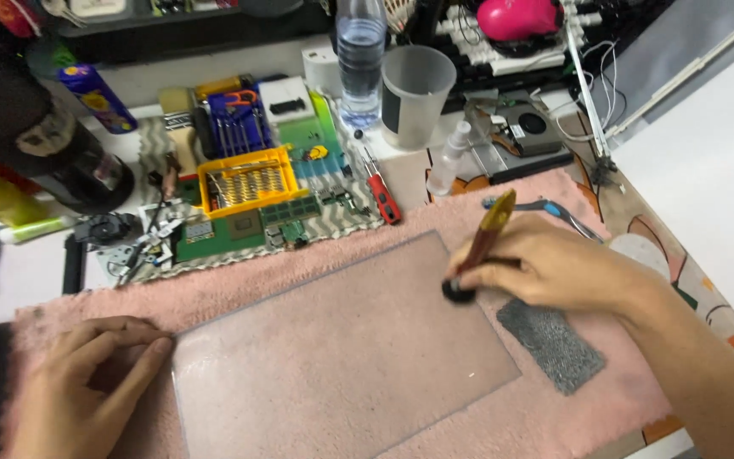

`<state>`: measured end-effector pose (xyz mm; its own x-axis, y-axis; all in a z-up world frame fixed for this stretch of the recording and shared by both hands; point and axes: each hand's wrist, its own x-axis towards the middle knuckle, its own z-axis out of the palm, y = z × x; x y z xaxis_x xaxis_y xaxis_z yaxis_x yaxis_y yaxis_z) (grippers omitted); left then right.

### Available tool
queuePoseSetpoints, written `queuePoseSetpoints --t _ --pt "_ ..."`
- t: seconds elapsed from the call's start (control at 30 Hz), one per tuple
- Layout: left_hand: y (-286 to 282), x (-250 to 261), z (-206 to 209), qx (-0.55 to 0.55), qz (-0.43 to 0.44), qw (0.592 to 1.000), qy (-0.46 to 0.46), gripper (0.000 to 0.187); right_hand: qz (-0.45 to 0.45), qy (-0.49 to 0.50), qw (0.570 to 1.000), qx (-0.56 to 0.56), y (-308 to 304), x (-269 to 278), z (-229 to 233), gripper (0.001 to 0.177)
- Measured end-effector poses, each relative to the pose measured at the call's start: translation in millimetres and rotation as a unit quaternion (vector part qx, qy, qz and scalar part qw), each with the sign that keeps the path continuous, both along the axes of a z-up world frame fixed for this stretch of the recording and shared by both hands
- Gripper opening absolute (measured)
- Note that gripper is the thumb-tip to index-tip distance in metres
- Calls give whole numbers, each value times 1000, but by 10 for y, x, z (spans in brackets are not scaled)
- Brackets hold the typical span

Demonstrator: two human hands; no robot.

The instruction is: The person uses a brush to scrub a rectangular surface on a pink towel, then switches to a small round sponge to wipe the same area. The person continues to scrub and wipe the surface with the sponge.

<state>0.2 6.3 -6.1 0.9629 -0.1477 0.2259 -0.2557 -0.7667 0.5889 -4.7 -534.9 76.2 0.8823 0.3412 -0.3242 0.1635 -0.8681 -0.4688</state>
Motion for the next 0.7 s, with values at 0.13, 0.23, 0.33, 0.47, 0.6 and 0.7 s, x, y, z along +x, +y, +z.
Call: queuePoseSetpoints --t 0.13,0.23,0.33,0.47,0.6,0.7 --pt "24 3 -41 3 23 999 23 17 -42 -41 998 4 237 176 -138 39" --pt "37 31 -75 8 30 999 25 17 53 -94 989 103 235 136 -134 32" --pt "9 35 -58 -14 -2 1000 8 17 15 16 1000 10 151 191 47 38" --pt "-94 1 98 -12 7 1000 19 17 -19 -89 994 61 283 391 -75 30" --pt "-147 -35 192 -40 3 999 26 17 42 -145 983 105 278 294 -141 37" --pt "-188 -53 279 -31 15 998 44 17 -75 10 997 -32 251 333 140 34"
